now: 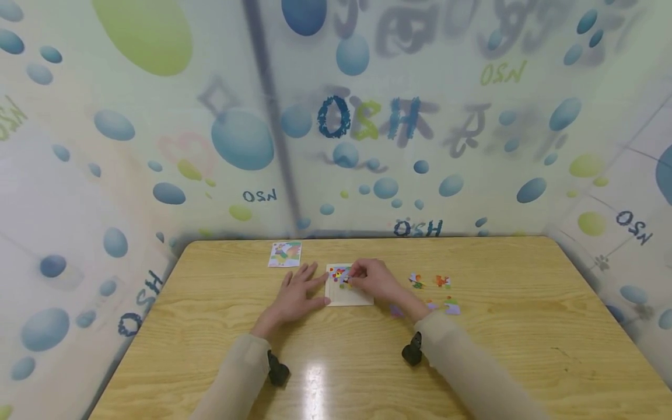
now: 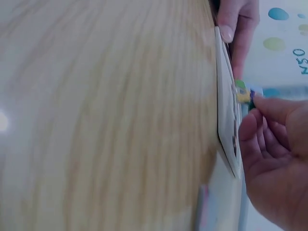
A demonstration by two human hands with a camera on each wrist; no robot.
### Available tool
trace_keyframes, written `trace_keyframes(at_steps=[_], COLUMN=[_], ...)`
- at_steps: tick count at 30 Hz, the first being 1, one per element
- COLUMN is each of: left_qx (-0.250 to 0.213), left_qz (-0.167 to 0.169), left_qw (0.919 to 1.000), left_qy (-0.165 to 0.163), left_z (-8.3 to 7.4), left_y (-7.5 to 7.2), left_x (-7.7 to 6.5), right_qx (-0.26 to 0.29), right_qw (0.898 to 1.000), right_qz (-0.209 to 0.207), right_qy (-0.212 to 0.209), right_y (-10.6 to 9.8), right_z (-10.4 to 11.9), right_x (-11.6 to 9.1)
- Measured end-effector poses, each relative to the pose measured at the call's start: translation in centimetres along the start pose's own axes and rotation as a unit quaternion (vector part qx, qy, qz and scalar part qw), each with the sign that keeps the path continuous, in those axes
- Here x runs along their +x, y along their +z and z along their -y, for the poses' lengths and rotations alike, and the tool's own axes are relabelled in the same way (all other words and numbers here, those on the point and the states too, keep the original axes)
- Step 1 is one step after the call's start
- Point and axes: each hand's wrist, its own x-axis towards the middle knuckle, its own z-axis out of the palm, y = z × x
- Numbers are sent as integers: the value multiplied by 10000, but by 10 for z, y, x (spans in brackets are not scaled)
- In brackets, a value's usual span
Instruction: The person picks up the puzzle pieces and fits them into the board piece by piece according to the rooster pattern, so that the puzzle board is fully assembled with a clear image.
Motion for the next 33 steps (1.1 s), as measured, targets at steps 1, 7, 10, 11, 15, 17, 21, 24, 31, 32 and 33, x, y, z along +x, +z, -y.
trace_keyframes(at_steps=[1,7,10,11,15,17,21,24,31,32,33], left_qx=[4,10,-6,-10,-43,-38,-17,-58,-47,-53,-41], left_qz=[14,-24,-6,-16,-53,-71,-76,-69,-146,-142,-117], left_qw=[10000,10000,10000,10000,10000,10000,10000,9999,9998,9998,9999], left_qy=[-10,-6,-8,8,43,51,15,65,154,136,112], left_z=[0,0,1,1,0,0,0,-1,-1,0,0], left_y=[0,1,1,2,1,1,0,0,1,1,1], left_x=[0,2,2,2,1,1,0,0,-1,-1,-1], right_qx=[-13,-30,-17,-12,-132,-166,-234,-304,-645,-681,-710], right_qw=[10000,9998,9996,9995,9992,9992,9994,9992,9973,9970,9968], right_qz=[-61,-175,-236,-269,-330,-312,-228,-221,-261,-257,-249], right_qy=[5,130,177,190,167,160,121,131,240,264,282], right_y=[2,12,16,17,19,19,21,23,30,31,31], right_z=[0,1,1,1,1,2,5,6,9,10,11], right_x=[1,4,4,4,5,5,6,9,14,14,14])
